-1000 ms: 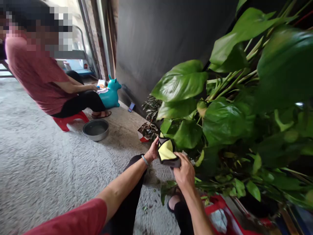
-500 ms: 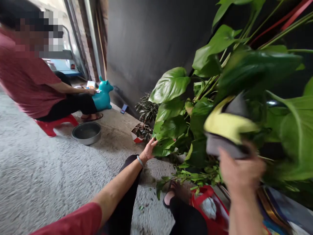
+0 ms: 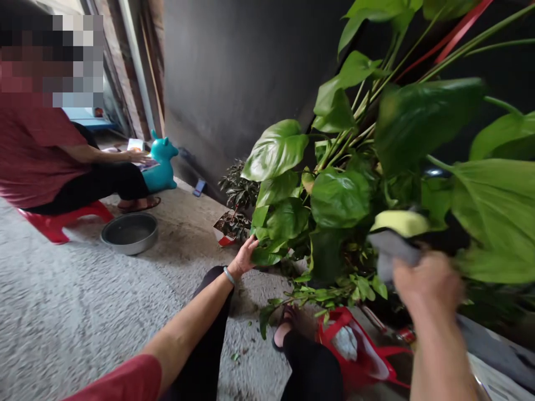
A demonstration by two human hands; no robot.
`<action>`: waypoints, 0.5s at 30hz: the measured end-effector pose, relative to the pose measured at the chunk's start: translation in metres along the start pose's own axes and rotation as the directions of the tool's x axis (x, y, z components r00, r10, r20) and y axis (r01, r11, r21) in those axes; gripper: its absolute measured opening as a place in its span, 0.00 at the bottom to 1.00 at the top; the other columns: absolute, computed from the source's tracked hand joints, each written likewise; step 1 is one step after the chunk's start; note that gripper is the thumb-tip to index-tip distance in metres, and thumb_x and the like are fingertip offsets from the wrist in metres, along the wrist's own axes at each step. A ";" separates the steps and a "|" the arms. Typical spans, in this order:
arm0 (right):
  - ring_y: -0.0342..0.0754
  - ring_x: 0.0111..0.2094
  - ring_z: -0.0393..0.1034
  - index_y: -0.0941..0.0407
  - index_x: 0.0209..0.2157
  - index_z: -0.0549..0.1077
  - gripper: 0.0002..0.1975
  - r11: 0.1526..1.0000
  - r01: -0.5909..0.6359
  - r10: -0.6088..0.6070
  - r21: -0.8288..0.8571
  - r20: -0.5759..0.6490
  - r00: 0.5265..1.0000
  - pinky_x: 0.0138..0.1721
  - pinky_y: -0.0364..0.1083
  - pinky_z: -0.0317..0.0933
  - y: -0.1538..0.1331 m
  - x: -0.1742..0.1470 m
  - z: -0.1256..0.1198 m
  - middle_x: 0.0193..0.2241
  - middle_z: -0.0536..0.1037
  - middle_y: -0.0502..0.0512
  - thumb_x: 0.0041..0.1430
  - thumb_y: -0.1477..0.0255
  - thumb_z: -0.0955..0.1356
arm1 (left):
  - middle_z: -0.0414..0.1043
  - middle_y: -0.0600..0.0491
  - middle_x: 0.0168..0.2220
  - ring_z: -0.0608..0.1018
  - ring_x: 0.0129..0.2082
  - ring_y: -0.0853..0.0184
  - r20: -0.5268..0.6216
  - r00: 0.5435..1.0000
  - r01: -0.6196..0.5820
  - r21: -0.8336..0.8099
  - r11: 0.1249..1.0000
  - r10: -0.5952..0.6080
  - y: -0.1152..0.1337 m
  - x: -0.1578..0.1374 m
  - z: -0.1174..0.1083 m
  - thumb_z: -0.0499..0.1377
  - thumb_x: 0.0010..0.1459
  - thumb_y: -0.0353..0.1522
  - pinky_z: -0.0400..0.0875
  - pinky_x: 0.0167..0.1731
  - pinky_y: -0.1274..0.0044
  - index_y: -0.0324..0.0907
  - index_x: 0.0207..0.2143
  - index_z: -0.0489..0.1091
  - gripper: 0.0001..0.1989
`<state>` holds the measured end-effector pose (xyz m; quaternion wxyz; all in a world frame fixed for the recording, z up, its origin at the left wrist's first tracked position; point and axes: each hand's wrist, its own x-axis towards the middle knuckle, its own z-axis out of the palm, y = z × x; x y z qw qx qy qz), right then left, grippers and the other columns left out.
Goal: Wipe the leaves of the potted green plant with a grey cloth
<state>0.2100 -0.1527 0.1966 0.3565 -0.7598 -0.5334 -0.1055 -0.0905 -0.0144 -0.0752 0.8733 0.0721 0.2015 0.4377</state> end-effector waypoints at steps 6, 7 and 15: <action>0.68 0.28 0.80 0.45 0.28 0.80 0.10 0.989 -0.020 -0.025 0.145 0.301 0.953 0.29 0.62 0.73 -0.012 -0.117 0.052 0.26 0.83 0.59 0.44 0.59 0.69 | 0.82 0.42 0.54 0.84 0.52 0.53 0.036 0.998 0.041 0.020 0.999 -0.042 -0.009 -0.014 0.005 0.49 0.74 0.47 0.74 0.58 0.61 0.42 0.67 0.70 0.29; 0.68 0.33 0.82 0.45 0.32 0.82 0.12 0.974 -0.018 -0.060 0.224 0.335 0.940 0.35 0.63 0.76 -0.019 -0.135 0.055 0.32 0.86 0.59 0.47 0.60 0.68 | 0.82 0.42 0.53 0.84 0.52 0.54 0.051 0.998 0.036 0.007 0.999 -0.036 -0.014 -0.019 0.005 0.49 0.75 0.47 0.74 0.58 0.62 0.41 0.67 0.70 0.29; 0.64 0.42 0.82 0.52 0.43 0.83 0.17 0.872 0.016 -0.008 0.489 -0.019 1.000 0.45 0.59 0.77 -0.044 -0.150 0.015 0.39 0.86 0.60 0.55 0.59 0.73 | 0.83 0.41 0.48 0.84 0.44 0.56 0.273 0.959 0.034 0.167 0.985 -0.079 -0.054 -0.089 0.012 0.53 0.73 0.45 0.75 0.52 0.62 0.40 0.53 0.78 0.22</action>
